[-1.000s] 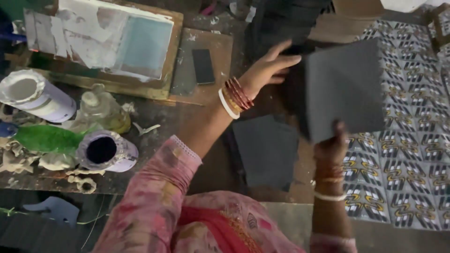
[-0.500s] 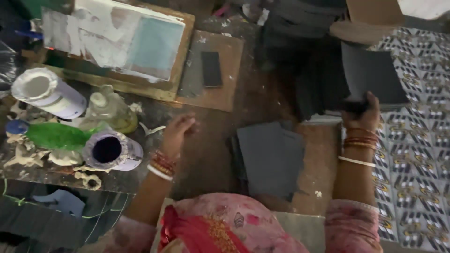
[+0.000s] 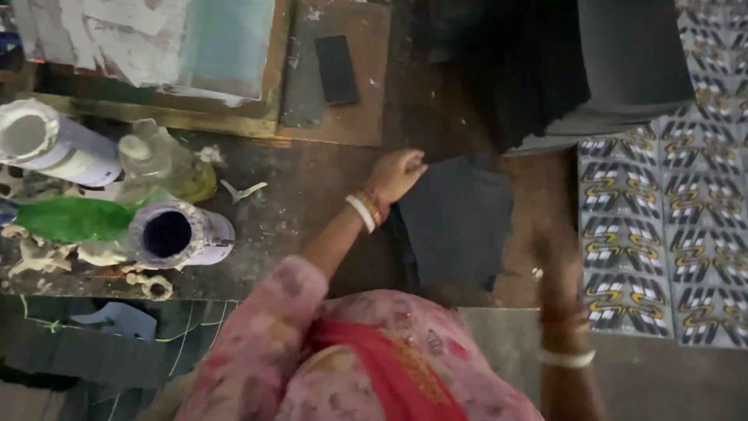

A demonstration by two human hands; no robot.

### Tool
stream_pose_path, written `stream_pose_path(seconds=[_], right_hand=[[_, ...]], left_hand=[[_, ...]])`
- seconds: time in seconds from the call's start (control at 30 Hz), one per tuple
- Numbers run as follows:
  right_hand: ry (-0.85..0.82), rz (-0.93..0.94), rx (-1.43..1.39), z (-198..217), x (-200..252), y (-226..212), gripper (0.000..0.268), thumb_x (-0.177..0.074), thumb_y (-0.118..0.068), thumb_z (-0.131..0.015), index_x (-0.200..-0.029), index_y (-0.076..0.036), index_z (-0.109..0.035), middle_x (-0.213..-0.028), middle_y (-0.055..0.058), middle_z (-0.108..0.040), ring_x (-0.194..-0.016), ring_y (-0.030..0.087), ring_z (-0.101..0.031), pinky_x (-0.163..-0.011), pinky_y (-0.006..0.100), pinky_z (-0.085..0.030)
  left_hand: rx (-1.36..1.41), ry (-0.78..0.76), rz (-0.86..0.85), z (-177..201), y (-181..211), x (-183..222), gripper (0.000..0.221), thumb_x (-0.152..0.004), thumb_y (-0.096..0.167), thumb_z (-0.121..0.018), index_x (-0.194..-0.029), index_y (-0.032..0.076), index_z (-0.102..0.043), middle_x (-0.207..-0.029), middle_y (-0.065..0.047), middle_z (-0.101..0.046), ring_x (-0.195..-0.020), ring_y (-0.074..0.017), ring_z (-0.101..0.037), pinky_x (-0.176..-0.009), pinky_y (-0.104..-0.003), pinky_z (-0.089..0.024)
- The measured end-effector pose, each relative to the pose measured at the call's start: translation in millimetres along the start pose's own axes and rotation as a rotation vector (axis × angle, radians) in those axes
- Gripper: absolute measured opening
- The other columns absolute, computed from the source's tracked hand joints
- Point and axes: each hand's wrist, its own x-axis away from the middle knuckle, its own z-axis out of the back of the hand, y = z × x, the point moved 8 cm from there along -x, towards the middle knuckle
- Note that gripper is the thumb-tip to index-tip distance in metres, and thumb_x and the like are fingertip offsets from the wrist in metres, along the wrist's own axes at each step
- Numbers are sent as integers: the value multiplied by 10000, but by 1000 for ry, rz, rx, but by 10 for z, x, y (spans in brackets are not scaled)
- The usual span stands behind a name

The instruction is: Sorting and counting black rectangular pieces of material at a workstation in a print shop.

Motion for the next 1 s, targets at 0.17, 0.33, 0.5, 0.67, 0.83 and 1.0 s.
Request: stream_pose_path(seconds=[0.17,0.33,0.5,0.67,0.83,1.0], right_hand=[[-266,-593,-822,-894,1921,92,433,-997,-403,-578,-1296,-97,-649,-1081,105,-691,-920,252,-658,-820,441,-547],[-472,-1143,-1165,-1355,2160,-770,599,-975,-451,-629,-1340,24,-608,-1149,211,-723,-1023,344,-683,-918,494,-554],[-383,-86,-137,-1104,1551,-1095,670,-818,-346,-780,-1400,-77,-585,-1000,145,-779,-882,244,-785,-784,405,-635],[-390,48,104,-1250,1557,-818,621,-812,-283,-835,-1363,-75,-637,-948,196,-752,-816,318,-736,-719,442,-594],[-293,-782,-994,-1194,1707,-750,477,-933,-251,-757,-1292,48,-661,-1041,98,-751,-895,253,-710,-769,404,-578],[-198,-21,-725,-412,1059,-1801,545,-826,-134,-780,-1303,-1,-552,-1249,43,-650,-1095,191,-628,-918,314,-534]], left_hand=[[-392,-377,34,-761,-202,-623,768,-911,644,-644,-1160,-78,-713,-1125,-270,-726,-1050,-404,-706,-952,-461,-543],[-487,-592,81,-1140,-91,-790,964,-745,800,-710,-1066,-109,-716,-1056,-310,-716,-1033,-419,-703,-947,-469,-536],[-545,-694,184,-982,29,-832,931,-564,694,-851,-1057,-85,-724,-1072,-263,-755,-1008,-365,-752,-900,-453,-578],[-666,-692,-204,-1172,97,-411,909,-556,551,-914,-1188,-60,-682,-1108,-255,-716,-1017,-385,-710,-901,-453,-555],[-480,-490,-287,-422,998,652,765,-639,320,-887,-1354,162,-664,-1054,-206,-751,-997,-390,-714,-890,-477,-564],[162,-117,-270,549,809,1448,759,-755,334,-933,-1347,-9,-603,-1195,-208,-744,-1084,-294,-753,-953,-402,-594]])
